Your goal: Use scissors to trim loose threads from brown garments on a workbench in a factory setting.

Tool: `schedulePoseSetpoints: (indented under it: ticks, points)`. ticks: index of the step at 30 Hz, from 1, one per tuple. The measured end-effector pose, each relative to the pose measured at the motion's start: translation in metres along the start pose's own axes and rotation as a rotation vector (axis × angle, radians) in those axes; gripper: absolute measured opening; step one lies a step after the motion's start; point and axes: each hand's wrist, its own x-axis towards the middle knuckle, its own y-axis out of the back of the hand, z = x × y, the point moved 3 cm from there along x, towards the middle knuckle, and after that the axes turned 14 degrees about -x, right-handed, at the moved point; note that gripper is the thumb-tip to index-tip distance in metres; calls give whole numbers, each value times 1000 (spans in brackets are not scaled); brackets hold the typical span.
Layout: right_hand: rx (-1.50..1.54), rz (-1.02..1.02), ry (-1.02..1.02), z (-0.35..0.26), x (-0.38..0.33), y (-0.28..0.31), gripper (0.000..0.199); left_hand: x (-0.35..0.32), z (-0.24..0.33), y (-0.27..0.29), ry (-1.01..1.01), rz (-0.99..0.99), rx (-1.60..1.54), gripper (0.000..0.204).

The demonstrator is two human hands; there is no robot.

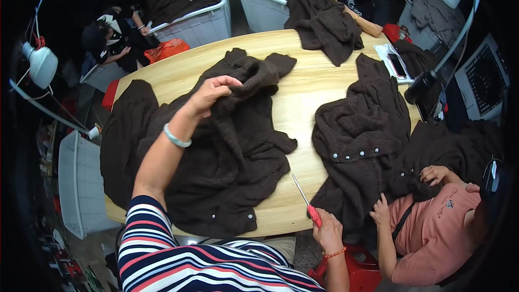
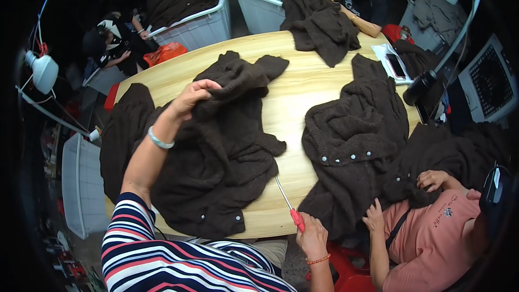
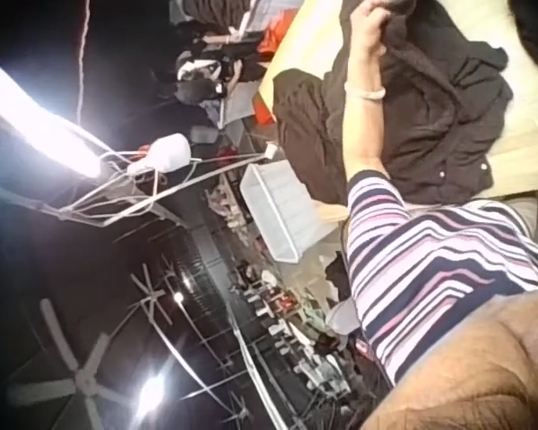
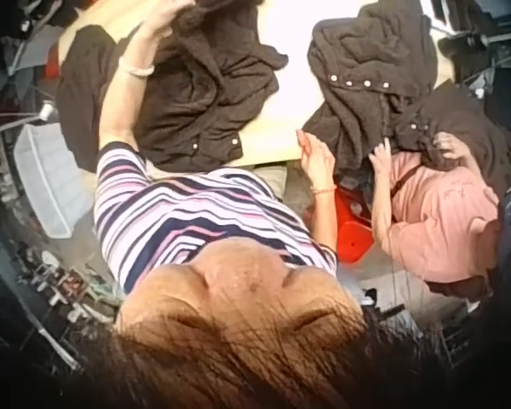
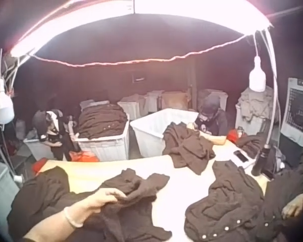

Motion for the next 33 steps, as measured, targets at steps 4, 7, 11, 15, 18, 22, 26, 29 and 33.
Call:
schedulePoseSetpoints:
  ticks: [4, 7, 11, 15, 18, 22, 26, 29, 33]
  points:
    - [6, 34, 85, -32, 12, 7, 26, -144, 73, -6, -59, -85, 236, 41]
    - [-21, 7, 133, -56, 16, 2, 27, -243, 53, 11, 315, -66, 275, 39]
    - [-21, -36, 209, -91, 19, -4, 28, -318, -55, 48, 446, 3, 370, 32]
    - [-51, -67, 247, -119, 15, -4, 30, -311, -80, 76, 77, 490, 506, 19]
    - [-74, -42, 282, -139, 8, 1, 25, -283, -87, 91, -178, 691, 285, 44]
    - [-44, -45, 318, -168, 0, 7, 27, -276, -121, 107, -68, 632, 278, 57]
    - [-40, -73, 370, -201, -8, 6, 35, -285, -145, 120, -112, 751, 437, 49]
    - [-38, -115, 416, -213, -8, -3, 38, -282, -133, 116, -362, 857, 697, 40]
    - [-78, -180, 417, -229, -4, -2, 40, -279, -138, 122, -168, 646, 256, 25]
